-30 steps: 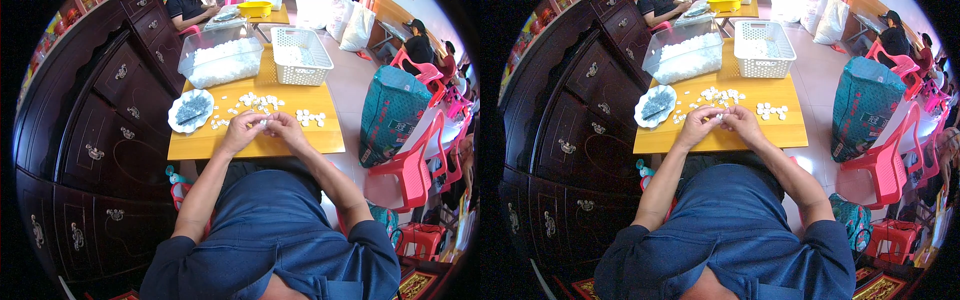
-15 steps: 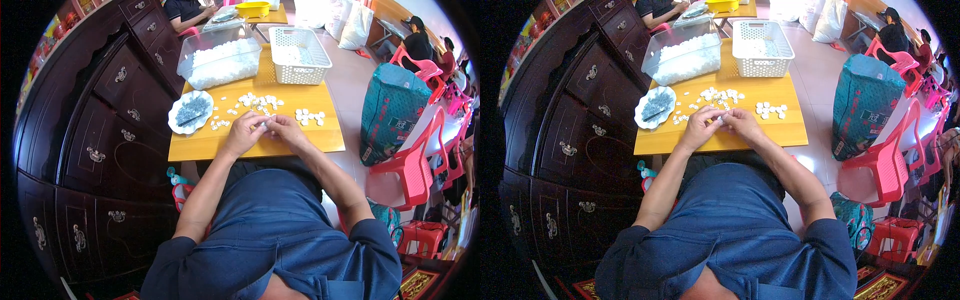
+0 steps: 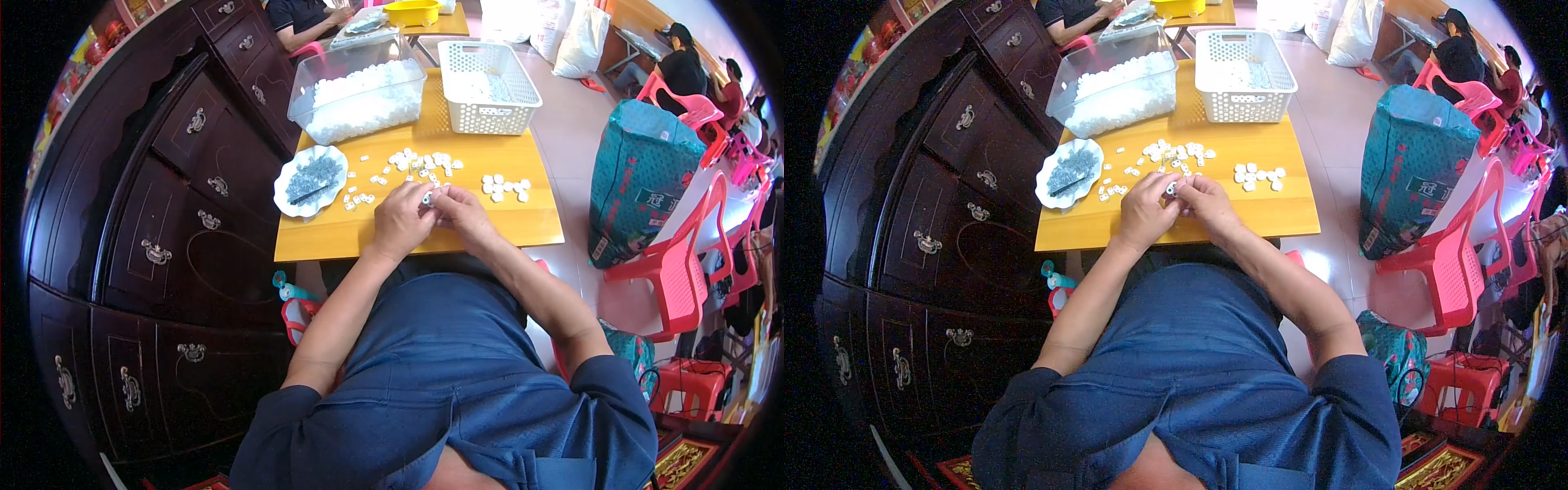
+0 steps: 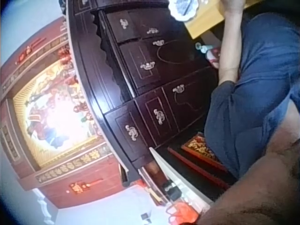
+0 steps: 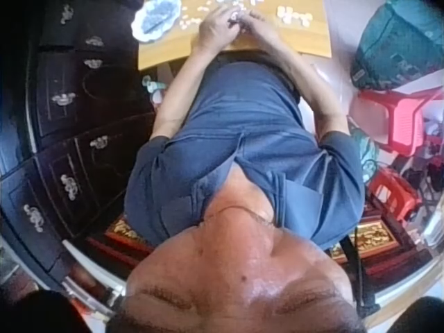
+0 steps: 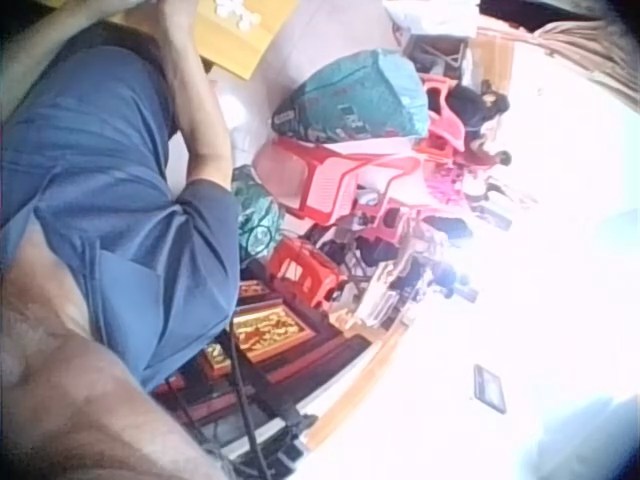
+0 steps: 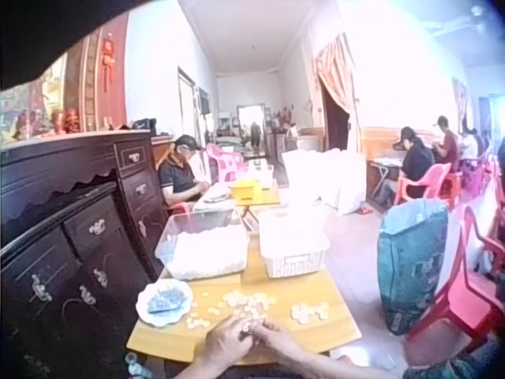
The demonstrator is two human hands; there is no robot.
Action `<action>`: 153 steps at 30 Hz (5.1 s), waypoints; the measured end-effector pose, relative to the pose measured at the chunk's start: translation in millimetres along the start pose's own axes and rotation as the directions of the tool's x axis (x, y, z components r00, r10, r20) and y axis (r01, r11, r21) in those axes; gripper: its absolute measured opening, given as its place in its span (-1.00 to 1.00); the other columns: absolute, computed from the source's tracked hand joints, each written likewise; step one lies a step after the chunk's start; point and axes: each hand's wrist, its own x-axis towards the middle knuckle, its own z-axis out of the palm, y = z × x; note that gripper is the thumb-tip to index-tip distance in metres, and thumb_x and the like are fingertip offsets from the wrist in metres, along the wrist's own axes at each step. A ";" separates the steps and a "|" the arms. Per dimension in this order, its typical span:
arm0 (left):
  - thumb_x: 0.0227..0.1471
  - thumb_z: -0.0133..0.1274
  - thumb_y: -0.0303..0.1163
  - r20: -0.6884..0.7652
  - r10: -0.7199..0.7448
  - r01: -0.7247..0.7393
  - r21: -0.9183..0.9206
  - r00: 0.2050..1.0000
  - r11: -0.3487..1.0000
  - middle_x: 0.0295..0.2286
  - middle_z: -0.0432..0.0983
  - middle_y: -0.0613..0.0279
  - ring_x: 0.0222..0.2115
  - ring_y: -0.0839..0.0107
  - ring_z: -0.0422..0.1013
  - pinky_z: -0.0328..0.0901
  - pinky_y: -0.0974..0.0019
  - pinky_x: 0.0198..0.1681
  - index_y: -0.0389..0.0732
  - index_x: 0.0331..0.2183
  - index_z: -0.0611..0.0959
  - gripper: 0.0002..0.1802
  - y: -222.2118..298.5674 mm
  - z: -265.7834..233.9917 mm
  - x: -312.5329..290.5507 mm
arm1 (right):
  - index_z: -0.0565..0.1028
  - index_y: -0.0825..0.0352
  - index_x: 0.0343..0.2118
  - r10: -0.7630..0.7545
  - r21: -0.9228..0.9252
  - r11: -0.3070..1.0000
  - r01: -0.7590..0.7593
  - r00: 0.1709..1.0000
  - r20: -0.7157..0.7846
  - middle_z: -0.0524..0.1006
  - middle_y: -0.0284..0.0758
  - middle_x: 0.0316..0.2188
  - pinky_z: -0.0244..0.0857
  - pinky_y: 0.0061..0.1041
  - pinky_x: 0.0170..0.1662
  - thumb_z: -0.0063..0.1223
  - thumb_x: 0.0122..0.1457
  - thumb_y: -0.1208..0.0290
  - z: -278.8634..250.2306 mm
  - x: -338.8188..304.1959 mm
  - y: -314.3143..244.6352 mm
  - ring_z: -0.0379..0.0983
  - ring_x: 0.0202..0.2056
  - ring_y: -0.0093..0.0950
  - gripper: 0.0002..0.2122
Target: Assembling small white plastic components by manually inserting metal pins into them.
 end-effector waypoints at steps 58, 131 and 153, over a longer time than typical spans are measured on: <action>-0.05 0.14 -0.34 -0.043 0.053 -0.052 0.031 0.998 0.998 -0.44 0.55 0.15 -0.41 0.09 0.52 0.41 0.09 -0.38 -0.14 -0.34 0.62 -0.84 2.3 2.9 -1.6 | 0.56 0.27 -0.46 0.010 0.002 1.000 -0.009 0.999 -0.040 0.49 -0.53 -0.55 0.22 -0.67 -0.41 0.06 0.23 0.36 -3.3 2.7 6.6 0.31 -0.53 -0.72 -0.84; 0.08 0.08 -0.33 0.004 0.037 -0.037 0.153 0.999 0.988 -0.52 0.55 0.10 -0.49 0.08 0.53 0.40 0.06 -0.45 -0.15 -0.39 0.53 -0.88 -5.3 15.8 -9.6 | 0.53 0.32 -0.57 -0.059 -0.076 0.996 0.049 0.987 -0.146 0.46 -0.50 -0.61 0.22 -0.66 -0.44 0.06 0.19 0.45 3.9 -3.9 3.0 0.30 -0.56 -0.69 -0.81; 0.09 0.10 -0.30 0.029 0.048 -0.051 0.107 0.998 0.993 -0.51 0.55 0.10 -0.48 0.06 0.53 0.40 0.06 -0.44 -0.16 -0.40 0.53 -0.84 -9.3 12.6 -6.0 | 0.53 0.35 -0.56 -0.079 -0.055 0.996 0.071 0.984 -0.161 0.47 -0.49 -0.61 0.19 -0.66 -0.45 0.07 0.20 0.45 1.7 -0.5 5.7 0.28 -0.57 -0.71 -0.81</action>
